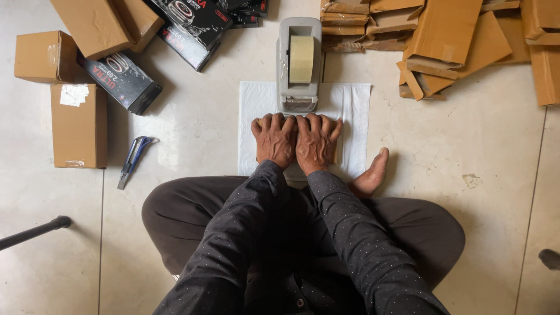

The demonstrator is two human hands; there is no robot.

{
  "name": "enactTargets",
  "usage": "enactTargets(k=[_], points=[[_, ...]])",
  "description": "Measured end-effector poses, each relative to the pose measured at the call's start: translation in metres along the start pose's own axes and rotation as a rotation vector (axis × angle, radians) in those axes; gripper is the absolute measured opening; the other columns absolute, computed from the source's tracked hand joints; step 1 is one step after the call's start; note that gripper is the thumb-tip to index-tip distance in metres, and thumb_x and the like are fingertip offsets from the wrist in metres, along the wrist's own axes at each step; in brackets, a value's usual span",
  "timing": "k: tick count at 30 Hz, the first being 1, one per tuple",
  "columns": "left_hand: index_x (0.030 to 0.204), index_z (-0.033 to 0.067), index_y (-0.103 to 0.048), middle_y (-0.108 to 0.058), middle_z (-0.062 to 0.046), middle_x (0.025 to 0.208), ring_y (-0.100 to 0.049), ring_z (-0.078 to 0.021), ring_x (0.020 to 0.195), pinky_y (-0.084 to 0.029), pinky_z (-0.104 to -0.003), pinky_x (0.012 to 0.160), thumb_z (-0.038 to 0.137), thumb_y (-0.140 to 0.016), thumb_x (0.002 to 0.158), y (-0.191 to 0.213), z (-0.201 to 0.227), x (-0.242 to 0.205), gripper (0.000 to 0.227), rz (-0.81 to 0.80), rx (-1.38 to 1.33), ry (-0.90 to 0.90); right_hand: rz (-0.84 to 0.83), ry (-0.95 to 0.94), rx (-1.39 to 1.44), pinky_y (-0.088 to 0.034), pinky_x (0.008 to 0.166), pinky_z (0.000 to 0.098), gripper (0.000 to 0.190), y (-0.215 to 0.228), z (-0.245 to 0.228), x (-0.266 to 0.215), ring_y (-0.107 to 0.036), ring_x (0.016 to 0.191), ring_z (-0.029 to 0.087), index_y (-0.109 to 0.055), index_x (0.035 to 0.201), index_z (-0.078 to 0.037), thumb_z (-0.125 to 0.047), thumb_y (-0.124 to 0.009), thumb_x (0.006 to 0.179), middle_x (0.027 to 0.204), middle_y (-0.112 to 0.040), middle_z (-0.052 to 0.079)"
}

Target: The person sits on the floor and packs smart watches into small cardboard boxes. They place the watch and its accessories into the box, fold the flaps, and seal it with tape using a dispenser. The process is repeated for multiple units.

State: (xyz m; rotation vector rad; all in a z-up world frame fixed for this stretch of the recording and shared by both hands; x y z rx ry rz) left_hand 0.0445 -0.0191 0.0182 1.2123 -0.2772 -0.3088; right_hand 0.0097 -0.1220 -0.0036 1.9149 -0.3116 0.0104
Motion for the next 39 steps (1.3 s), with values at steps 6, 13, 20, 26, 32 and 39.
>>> enactTargets(k=[6, 13, 20, 26, 32, 39], points=[[0.122, 0.0166, -0.064, -0.059, -0.008, 0.123, -0.047, -0.0318, 0.124, -0.021, -0.063, 0.113, 0.029, -0.064, 0.089, 0.0015, 0.0007, 0.0027, 0.035, 0.0, 0.011, -0.003, 0.01, 0.019, 0.044, -0.004, 0.121, 0.0676, 0.031, 0.0003, -0.0014, 0.0032, -0.048, 0.128, 0.026, -0.066, 0.128, -0.014, -0.02, -0.056, 0.1, 0.125, -0.06, 0.002], [0.117, 0.0151, -0.065, -0.059, -0.008, 0.119, -0.048, -0.0313, 0.123, -0.022, -0.063, 0.112, 0.029, -0.065, 0.088, 0.0024, 0.0024, 0.0025, 0.032, -0.001, -0.003, 0.017, 0.024, 0.009, 0.021, -0.005, 0.121, 0.0684, 0.027, -0.0034, -0.0016, 0.0027, -0.048, 0.128, 0.026, -0.066, 0.124, -0.014, -0.019, -0.056, 0.1, 0.123, -0.06, 0.004], [0.113, 0.0132, -0.066, -0.061, -0.008, 0.116, -0.051, -0.0312, 0.12, -0.025, -0.063, 0.111, 0.027, -0.065, 0.09, 0.0037, 0.0039, 0.003, 0.027, 0.043, 0.042, 0.005, -0.001, -0.007, 0.01, -0.007, 0.121, 0.0687, 0.025, -0.0024, -0.0034, 0.0032, -0.048, 0.128, 0.026, -0.065, 0.123, -0.015, -0.018, -0.055, 0.101, 0.122, -0.059, 0.004], [0.112, 0.0125, -0.066, -0.061, -0.009, 0.114, -0.051, -0.032, 0.119, -0.026, -0.064, 0.109, 0.027, -0.065, 0.088, 0.0051, 0.0038, 0.0018, 0.028, 0.04, 0.031, 0.008, -0.012, -0.004, 0.017, -0.007, 0.121, 0.0684, 0.024, 0.0017, -0.0041, 0.0022, -0.048, 0.128, 0.027, -0.065, 0.124, -0.015, -0.02, -0.055, 0.102, 0.122, -0.059, 0.004], [0.113, 0.0127, -0.066, -0.061, -0.009, 0.114, -0.051, -0.0319, 0.12, -0.026, -0.064, 0.11, 0.026, -0.065, 0.09, 0.0054, 0.0043, 0.0032, 0.027, 0.051, 0.038, 0.011, -0.007, 0.001, 0.027, -0.006, 0.121, 0.0682, 0.025, 0.0001, -0.0024, 0.0032, -0.047, 0.128, 0.026, -0.065, 0.124, -0.015, -0.021, -0.054, 0.102, 0.122, -0.06, 0.005], [0.113, 0.0127, -0.066, -0.061, -0.009, 0.114, -0.051, -0.0317, 0.12, -0.026, -0.064, 0.11, 0.027, -0.065, 0.09, 0.0012, 0.0033, 0.0044, 0.028, 0.011, 0.057, 0.035, 0.001, 0.0, -0.003, -0.006, 0.12, 0.0682, 0.025, -0.006, -0.001, 0.003, -0.048, 0.128, 0.026, -0.066, 0.123, -0.016, -0.016, -0.056, 0.1, 0.121, -0.06, 0.004]])
Point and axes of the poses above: each hand's wrist, its own x-axis towards the middle knuckle, its own y-axis out of the back of the hand, z = x × y, the point moved 5 cm from there along x, towards the middle knuckle
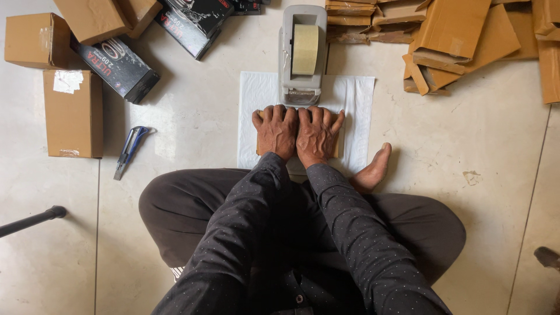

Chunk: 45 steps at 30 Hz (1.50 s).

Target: The person sits on the floor and packs smart watches into small cardboard boxes. They place the watch and its accessories into the box, fold the flaps, and seal it with tape using a dispenser. The process is repeated for multiple units.

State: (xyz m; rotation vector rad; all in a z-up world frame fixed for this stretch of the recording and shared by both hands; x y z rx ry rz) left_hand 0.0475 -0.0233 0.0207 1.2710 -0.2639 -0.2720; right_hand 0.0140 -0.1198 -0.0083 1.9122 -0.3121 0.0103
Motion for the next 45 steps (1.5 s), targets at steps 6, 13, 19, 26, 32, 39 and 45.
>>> enactTargets(k=[6, 13, 19, 26, 32, 39, 45], points=[[0.112, 0.0135, -0.065, -0.061, -0.008, 0.114, -0.051, -0.0307, 0.121, -0.025, -0.064, 0.111, 0.025, -0.066, 0.09, -0.003, -0.001, -0.001, 0.025, 0.017, 0.007, -0.001, 0.042, 0.014, -0.006, -0.01, 0.121, 0.0677, 0.022, 0.002, -0.002, 0.0, -0.049, 0.126, 0.026, -0.066, 0.119, -0.015, -0.016, -0.057, 0.1, 0.12, -0.06, 0.004], [0.11, 0.0096, -0.064, -0.058, -0.012, 0.112, -0.051, -0.0319, 0.117, -0.03, -0.056, 0.109, 0.019, -0.064, 0.087, -0.017, -0.013, 0.001, 0.025, 0.038, -0.067, 0.057, 0.106, -0.023, -0.002, -0.022, 0.12, 0.0631, 0.014, 0.004, 0.001, -0.002, -0.049, 0.124, 0.03, -0.064, 0.112, -0.012, -0.015, -0.06, 0.098, 0.121, -0.059, 0.009], [0.109, 0.0122, -0.065, -0.058, -0.012, 0.124, -0.051, -0.0319, 0.121, -0.039, -0.047, 0.105, 0.007, -0.056, 0.09, -0.016, -0.031, 0.004, 0.022, 0.158, -0.151, 0.199, 0.108, -0.162, -0.054, -0.037, 0.11, 0.0534, 0.021, 0.011, 0.017, -0.002, -0.046, 0.131, 0.033, -0.062, 0.117, -0.011, -0.018, -0.062, 0.097, 0.134, -0.052, 0.014], [0.153, 0.0125, -0.035, -0.044, -0.019, 0.134, -0.046, -0.0359, 0.112, -0.04, -0.048, 0.081, 0.065, -0.058, 0.087, -0.004, -0.025, -0.026, 0.087, -0.051, -0.005, 0.498, 0.06, -0.329, -0.116, -0.037, 0.098, 0.0542, 0.087, 0.017, 0.016, -0.028, -0.043, 0.124, 0.042, -0.036, 0.151, -0.009, -0.061, -0.064, 0.087, 0.149, -0.035, 0.029], [0.163, 0.0251, -0.028, -0.046, -0.017, 0.126, -0.047, -0.0324, 0.105, -0.043, -0.048, 0.079, 0.062, -0.051, 0.098, -0.018, -0.023, -0.028, 0.078, -0.12, -0.008, 0.45, 0.011, -0.279, -0.142, -0.041, 0.104, 0.0514, 0.07, -0.002, 0.026, -0.029, -0.046, 0.127, 0.041, -0.035, 0.161, -0.016, -0.046, -0.058, 0.101, 0.152, -0.038, 0.026], [0.16, 0.0278, -0.023, -0.038, -0.018, 0.139, -0.048, -0.0336, 0.107, -0.046, -0.048, 0.076, 0.054, -0.056, 0.097, -0.029, -0.033, -0.031, 0.076, -0.102, -0.036, 0.464, 0.046, -0.292, 0.002, -0.041, 0.097, 0.0548, 0.075, -0.004, 0.039, -0.04, -0.045, 0.123, 0.042, -0.033, 0.149, -0.009, -0.041, -0.069, 0.091, 0.141, -0.042, 0.026], [0.163, 0.0309, -0.017, -0.032, -0.023, 0.146, -0.048, -0.0358, 0.109, -0.048, -0.046, 0.079, 0.051, -0.059, 0.096, -0.01, -0.022, -0.045, 0.082, -0.183, 0.002, 0.4, 0.104, -0.257, -0.101, -0.044, 0.108, 0.0474, 0.058, -0.006, 0.041, -0.032, -0.049, 0.134, 0.035, -0.035, 0.163, -0.019, -0.025, -0.054, 0.109, 0.153, -0.047, 0.02]])
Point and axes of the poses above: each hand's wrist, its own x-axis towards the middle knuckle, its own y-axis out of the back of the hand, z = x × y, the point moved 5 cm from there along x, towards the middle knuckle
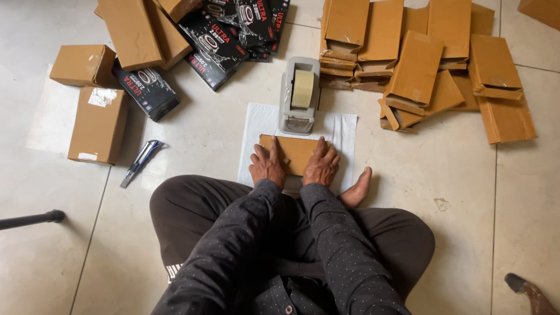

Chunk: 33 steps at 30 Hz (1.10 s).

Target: The person sits on the floor and packs smart watches into small cardboard boxes. They place the watch and its accessories into the box, fold the flaps, and seal it with tape using a dispenser. The process is repeated for multiple units.

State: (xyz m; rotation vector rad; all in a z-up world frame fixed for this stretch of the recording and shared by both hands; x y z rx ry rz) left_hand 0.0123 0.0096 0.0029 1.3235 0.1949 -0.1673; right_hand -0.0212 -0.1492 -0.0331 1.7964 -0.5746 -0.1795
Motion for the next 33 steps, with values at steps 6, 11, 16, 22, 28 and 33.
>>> enactTargets(k=[6, 11, 16, 22, 28, 33], points=[[0.162, 0.0271, -0.014, -0.039, -0.02, 0.136, -0.047, -0.0351, 0.111, -0.048, -0.047, 0.081, 0.061, -0.057, 0.095, 0.006, 0.006, 0.006, 0.087, -0.088, -0.024, 0.063, 0.035, -0.101, 0.037, -0.041, 0.092, 0.0562, 0.089, 0.014, -0.008, -0.013, -0.049, 0.117, 0.041, -0.033, 0.148, -0.005, -0.049, -0.07, 0.079, 0.132, -0.051, 0.026], [0.165, 0.0244, -0.018, -0.05, -0.014, 0.125, -0.051, -0.0322, 0.11, -0.05, -0.045, 0.078, 0.07, -0.056, 0.092, 0.017, -0.003, 0.013, 0.094, 0.058, -0.116, 0.157, -0.026, -0.209, 0.162, -0.044, 0.102, 0.051, 0.069, 0.025, -0.006, -0.005, -0.052, 0.121, 0.036, -0.034, 0.163, -0.012, -0.035, -0.057, 0.102, 0.136, -0.055, 0.019], [0.16, 0.0105, -0.015, -0.05, -0.014, 0.119, -0.051, -0.0313, 0.103, -0.052, -0.044, 0.073, 0.079, -0.06, 0.082, 0.007, -0.001, 0.012, 0.114, -0.013, -0.11, 0.145, -0.097, -0.248, 0.086, -0.042, 0.091, 0.0499, 0.093, 0.025, -0.005, 0.002, -0.05, 0.108, 0.037, -0.031, 0.152, -0.005, -0.066, -0.062, 0.089, 0.123, -0.053, 0.023], [0.165, 0.0185, -0.03, -0.054, -0.012, 0.12, -0.054, -0.0326, 0.104, -0.052, -0.045, 0.073, 0.066, -0.045, 0.103, 0.003, -0.004, 0.023, 0.079, 0.151, -0.111, 0.1, -0.032, -0.235, 0.026, -0.042, 0.097, 0.0483, 0.073, 0.023, -0.016, 0.006, -0.051, 0.116, 0.033, -0.036, 0.16, -0.01, -0.055, -0.052, 0.104, 0.128, -0.055, 0.018], [0.157, 0.0113, -0.027, -0.053, -0.016, 0.113, -0.055, -0.0341, 0.099, -0.054, -0.045, 0.072, 0.071, -0.056, 0.087, -0.01, -0.005, 0.022, 0.097, 0.096, -0.105, 0.075, -0.055, -0.174, -0.062, -0.043, 0.093, 0.0489, 0.079, 0.022, -0.017, 0.004, -0.051, 0.111, 0.034, -0.035, 0.152, -0.006, -0.057, -0.053, 0.093, 0.123, -0.054, 0.021], [0.158, 0.024, -0.033, -0.055, -0.012, 0.12, -0.057, -0.0341, 0.104, -0.054, -0.048, 0.076, 0.052, -0.05, 0.103, -0.005, -0.009, 0.026, 0.064, 0.167, -0.158, 0.109, -0.007, -0.181, 0.142, -0.043, 0.095, 0.051, 0.068, 0.021, -0.012, 0.004, -0.051, 0.112, 0.037, -0.034, 0.155, -0.005, -0.046, -0.055, 0.104, 0.123, -0.054, 0.024]])
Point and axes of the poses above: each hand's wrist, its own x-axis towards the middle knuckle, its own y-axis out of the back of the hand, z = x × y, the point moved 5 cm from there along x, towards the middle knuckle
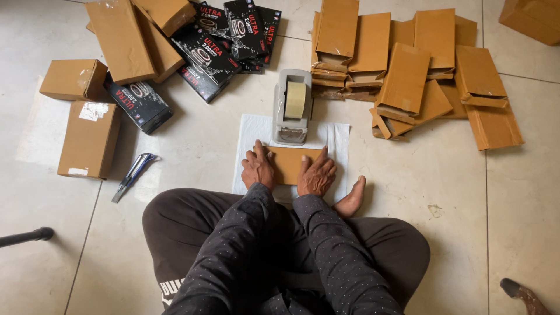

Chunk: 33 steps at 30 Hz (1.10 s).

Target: The person sits on the floor and packs smart watches into small cardboard boxes. They place the watch and its accessories into the box, fold the flaps, and seal it with tape using a dispenser. The process is repeated for multiple units.

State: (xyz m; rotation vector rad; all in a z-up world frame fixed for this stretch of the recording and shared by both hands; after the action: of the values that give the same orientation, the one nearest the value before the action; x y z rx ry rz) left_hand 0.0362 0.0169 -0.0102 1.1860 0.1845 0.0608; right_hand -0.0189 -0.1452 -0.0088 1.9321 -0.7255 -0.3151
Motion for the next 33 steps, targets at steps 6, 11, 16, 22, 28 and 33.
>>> enactTargets(k=[6, 11, 16, 22, 28, 33], points=[[0.16, 0.0314, -0.029, -0.054, -0.01, 0.123, -0.056, -0.0342, 0.108, -0.056, -0.046, 0.077, 0.039, -0.053, 0.099, -0.01, -0.007, 0.001, 0.066, -0.117, 0.041, 0.014, 0.001, 0.052, -0.073, -0.046, 0.101, 0.05, 0.057, -0.021, 0.021, -0.003, -0.054, 0.119, 0.033, -0.038, 0.162, -0.018, -0.021, -0.05, 0.107, 0.132, -0.056, 0.019], [0.163, 0.0374, -0.023, -0.046, -0.014, 0.135, -0.053, -0.0364, 0.117, -0.055, -0.045, 0.087, 0.041, -0.063, 0.098, 0.012, 0.001, -0.002, 0.076, -0.228, 0.008, 0.038, -0.208, -0.012, 0.022, -0.042, 0.107, 0.0559, 0.074, -0.018, 0.025, 0.014, -0.043, 0.131, 0.041, -0.031, 0.16, -0.022, -0.036, -0.064, 0.095, 0.147, -0.041, 0.022], [0.16, 0.0348, -0.007, -0.005, -0.022, 0.162, -0.04, -0.0422, 0.131, -0.052, -0.045, 0.094, 0.042, -0.098, 0.059, 0.018, 0.002, -0.019, 0.137, -0.497, 0.202, -0.134, -0.53, 0.053, -0.076, -0.029, 0.114, 0.0609, 0.118, 0.004, 0.006, 0.007, -0.024, 0.144, 0.049, -0.015, 0.162, -0.027, -0.044, -0.085, 0.069, 0.165, -0.01, 0.024], [0.16, 0.0289, -0.021, -0.028, -0.014, 0.156, -0.035, -0.0532, 0.133, -0.05, -0.056, 0.084, 0.04, -0.1, 0.047, 0.034, 0.036, -0.014, 0.138, 0.053, 0.501, -0.572, -0.579, 0.124, -0.135, -0.03, 0.116, 0.0596, 0.144, 0.011, -0.003, 0.011, -0.021, 0.146, 0.05, -0.008, 0.16, -0.028, -0.043, -0.097, 0.049, 0.163, -0.003, 0.028], [0.161, 0.0302, -0.023, -0.038, -0.006, 0.152, -0.037, -0.044, 0.133, -0.05, -0.053, 0.097, 0.035, -0.1, 0.048, 0.031, 0.024, 0.0, 0.137, -0.321, 0.328, -0.513, -0.533, 0.257, -0.107, -0.043, 0.113, 0.0488, 0.13, -0.011, 0.023, 0.02, -0.03, 0.146, 0.048, -0.019, 0.167, -0.032, 0.001, -0.084, 0.059, 0.164, -0.017, 0.027], [0.149, 0.0281, -0.049, -0.047, -0.007, 0.148, -0.044, -0.0435, 0.125, -0.051, -0.045, 0.101, 0.026, -0.097, 0.05, 0.046, 0.013, 0.018, 0.11, -0.445, 0.069, -0.537, -0.498, 0.279, 0.163, -0.043, 0.11, 0.0475, 0.107, 0.009, 0.027, 0.028, -0.037, 0.14, 0.044, -0.047, 0.149, -0.024, -0.001, -0.089, 0.054, 0.16, -0.025, 0.02]])
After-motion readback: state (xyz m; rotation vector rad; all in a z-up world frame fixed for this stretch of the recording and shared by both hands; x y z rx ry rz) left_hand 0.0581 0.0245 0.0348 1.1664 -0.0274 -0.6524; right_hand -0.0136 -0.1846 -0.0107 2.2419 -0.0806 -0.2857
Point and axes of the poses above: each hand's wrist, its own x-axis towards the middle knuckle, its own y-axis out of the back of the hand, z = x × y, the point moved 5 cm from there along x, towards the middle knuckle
